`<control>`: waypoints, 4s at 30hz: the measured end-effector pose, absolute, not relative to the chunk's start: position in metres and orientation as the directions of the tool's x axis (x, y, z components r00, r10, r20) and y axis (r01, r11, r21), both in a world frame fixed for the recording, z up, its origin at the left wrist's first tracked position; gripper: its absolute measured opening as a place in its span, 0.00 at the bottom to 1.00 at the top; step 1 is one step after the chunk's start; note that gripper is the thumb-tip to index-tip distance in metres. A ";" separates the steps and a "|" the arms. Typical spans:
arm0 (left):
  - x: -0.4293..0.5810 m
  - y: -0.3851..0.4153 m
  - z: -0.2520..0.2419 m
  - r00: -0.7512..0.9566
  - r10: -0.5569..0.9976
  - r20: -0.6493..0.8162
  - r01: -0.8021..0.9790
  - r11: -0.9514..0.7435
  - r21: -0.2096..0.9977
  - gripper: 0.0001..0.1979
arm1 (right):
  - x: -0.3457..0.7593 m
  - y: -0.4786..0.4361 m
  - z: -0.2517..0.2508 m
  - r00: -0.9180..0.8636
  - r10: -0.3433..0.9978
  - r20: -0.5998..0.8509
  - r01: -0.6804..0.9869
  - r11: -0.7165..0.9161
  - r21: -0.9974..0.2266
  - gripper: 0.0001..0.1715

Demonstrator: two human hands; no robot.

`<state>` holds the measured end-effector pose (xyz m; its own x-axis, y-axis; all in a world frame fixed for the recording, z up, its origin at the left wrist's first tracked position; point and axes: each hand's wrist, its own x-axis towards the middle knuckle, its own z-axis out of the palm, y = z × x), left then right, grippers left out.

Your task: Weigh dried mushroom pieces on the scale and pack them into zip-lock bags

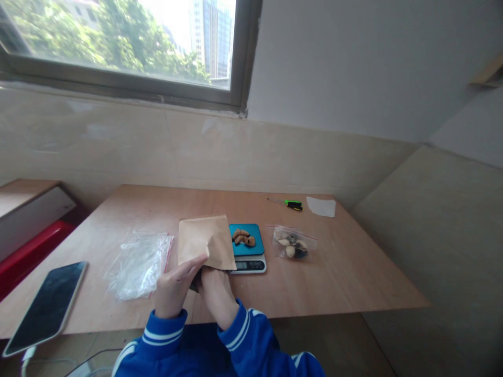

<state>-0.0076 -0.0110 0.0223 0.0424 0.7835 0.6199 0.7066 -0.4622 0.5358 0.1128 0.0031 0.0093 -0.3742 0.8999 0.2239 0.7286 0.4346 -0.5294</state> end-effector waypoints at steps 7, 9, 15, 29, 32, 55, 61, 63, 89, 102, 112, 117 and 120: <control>-0.008 -0.008 0.023 0.030 0.773 0.634 0.730 -0.450 0.514 0.16 | 0.120 -0.011 0.013 -0.344 0.932 0.118 0.846 0.362 -0.392 0.19; -0.006 -0.008 0.023 0.054 0.754 0.655 0.741 -0.470 0.480 0.16 | 0.118 -0.007 0.009 -0.341 0.934 0.106 0.852 0.355 -0.385 0.20; -0.002 -0.008 0.021 0.089 0.717 0.691 0.736 -0.516 0.440 0.15 | 0.114 0.004 -0.006 -0.361 0.927 0.100 0.851 0.371 -0.370 0.18; 0.000 -0.009 0.023 0.056 0.765 0.641 0.698 -0.489 0.523 0.16 | 0.126 -0.003 0.019 -0.301 0.953 0.034 0.763 0.262 -0.591 0.23; 0.000 -0.008 0.023 0.049 0.758 0.650 0.692 -0.496 0.525 0.16 | 0.127 -0.003 0.017 -0.329 0.944 0.008 0.769 0.272 -0.578 0.27; -0.009 -0.008 0.024 -0.077 0.845 0.529 0.650 -0.359 0.669 0.15 | 0.167 -0.015 0.053 -0.576 0.796 0.186 0.277 0.404 -0.872 0.14; -0.014 -0.006 0.018 -0.130 0.840 0.528 0.640 -0.335 0.691 0.14 | 0.213 -0.006 0.066 -0.550 0.820 0.158 -0.028 0.171 -0.985 0.16; -0.017 -0.006 0.015 -0.143 0.843 0.519 0.641 -0.321 0.697 0.14 | 0.235 0.006 0.057 -0.461 0.877 0.133 -0.027 0.136 -0.990 0.17; -0.020 -0.006 0.010 -0.114 0.855 0.505 0.628 -0.332 0.704 0.14 | 0.280 0.131 -0.034 0.059 0.960 0.273 0.401 0.228 -0.887 0.18; -0.020 -0.007 0.009 -0.119 0.867 0.484 0.622 -0.315 0.717 0.14 | 0.282 0.110 -0.049 0.170 0.964 0.204 0.378 0.128 -0.917 0.21; -0.020 -0.007 0.011 -0.128 0.863 0.488 0.613 -0.318 0.723 0.13 | 0.280 0.100 -0.038 0.204 0.950 0.238 0.454 0.124 -0.882 0.22; -0.020 -0.007 0.010 -0.138 0.873 0.468 0.603 -0.301 0.739 0.11 | 0.284 0.087 -0.024 0.202 0.943 0.266 0.462 0.148 -0.874 0.21; -0.020 -0.007 0.009 -0.144 0.876 0.460 0.589 -0.298 0.751 0.11 | 0.280 0.073 -0.009 0.195 0.938 0.286 0.408 0.188 -0.894 0.19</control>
<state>-0.0201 -0.0070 0.0088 -0.1439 0.8762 0.4600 0.5892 -0.2977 0.7512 0.2802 0.0732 -0.0089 0.1951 0.9382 0.2859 0.4076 0.1876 -0.8937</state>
